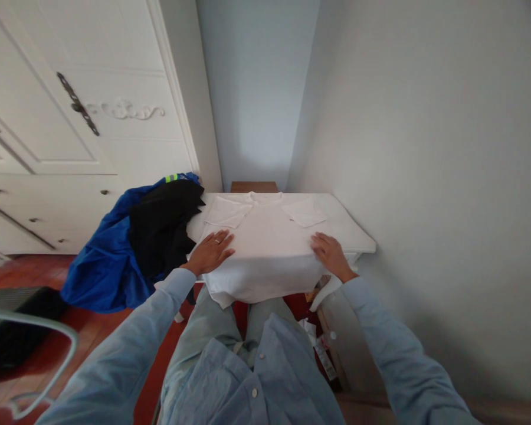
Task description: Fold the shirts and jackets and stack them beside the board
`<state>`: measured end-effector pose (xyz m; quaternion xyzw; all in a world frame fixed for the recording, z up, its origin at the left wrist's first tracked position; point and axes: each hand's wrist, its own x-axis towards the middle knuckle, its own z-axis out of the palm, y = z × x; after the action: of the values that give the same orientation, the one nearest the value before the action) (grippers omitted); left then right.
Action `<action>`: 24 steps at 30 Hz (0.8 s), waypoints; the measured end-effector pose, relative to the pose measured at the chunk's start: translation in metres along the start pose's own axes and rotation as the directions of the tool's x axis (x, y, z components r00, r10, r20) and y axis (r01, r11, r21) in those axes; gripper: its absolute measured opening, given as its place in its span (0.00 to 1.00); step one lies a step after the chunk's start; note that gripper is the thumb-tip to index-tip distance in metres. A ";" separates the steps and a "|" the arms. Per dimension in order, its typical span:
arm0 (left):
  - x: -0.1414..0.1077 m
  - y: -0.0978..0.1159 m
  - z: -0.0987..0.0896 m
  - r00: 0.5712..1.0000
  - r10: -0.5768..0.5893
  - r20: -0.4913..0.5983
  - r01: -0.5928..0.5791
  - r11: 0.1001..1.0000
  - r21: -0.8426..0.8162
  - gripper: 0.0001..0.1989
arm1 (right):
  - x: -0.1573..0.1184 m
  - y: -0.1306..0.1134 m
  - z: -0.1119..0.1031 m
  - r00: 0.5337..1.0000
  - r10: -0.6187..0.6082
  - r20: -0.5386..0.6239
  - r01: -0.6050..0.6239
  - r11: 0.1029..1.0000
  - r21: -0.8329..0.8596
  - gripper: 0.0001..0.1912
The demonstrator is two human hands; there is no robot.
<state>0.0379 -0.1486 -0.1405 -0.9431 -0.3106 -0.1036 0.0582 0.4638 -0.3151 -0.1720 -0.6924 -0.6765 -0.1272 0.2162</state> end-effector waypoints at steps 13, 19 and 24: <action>-0.001 -0.001 0.004 0.999 0.002 -0.054 -0.003 1.000 -0.013 0.31 | 0.014 -0.012 -0.001 0.987 -0.163 0.012 0.158 0.970 0.183 0.22; 0.000 0.000 0.005 0.998 0.001 -0.062 -0.001 1.000 0.000 0.31 | 0.008 0.004 -0.013 0.990 -0.139 -0.008 0.138 0.978 0.158 0.19; 0.000 0.001 0.005 0.997 -0.001 -0.072 0.000 1.000 -0.013 0.31 | 0.013 0.001 -0.014 0.995 -0.075 -0.065 0.087 0.974 0.207 0.18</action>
<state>0.0390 -0.1483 -0.1450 -0.9390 -0.3080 -0.1395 0.0630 0.4671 -0.3107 -0.1537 -0.6336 -0.7075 -0.0834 0.3018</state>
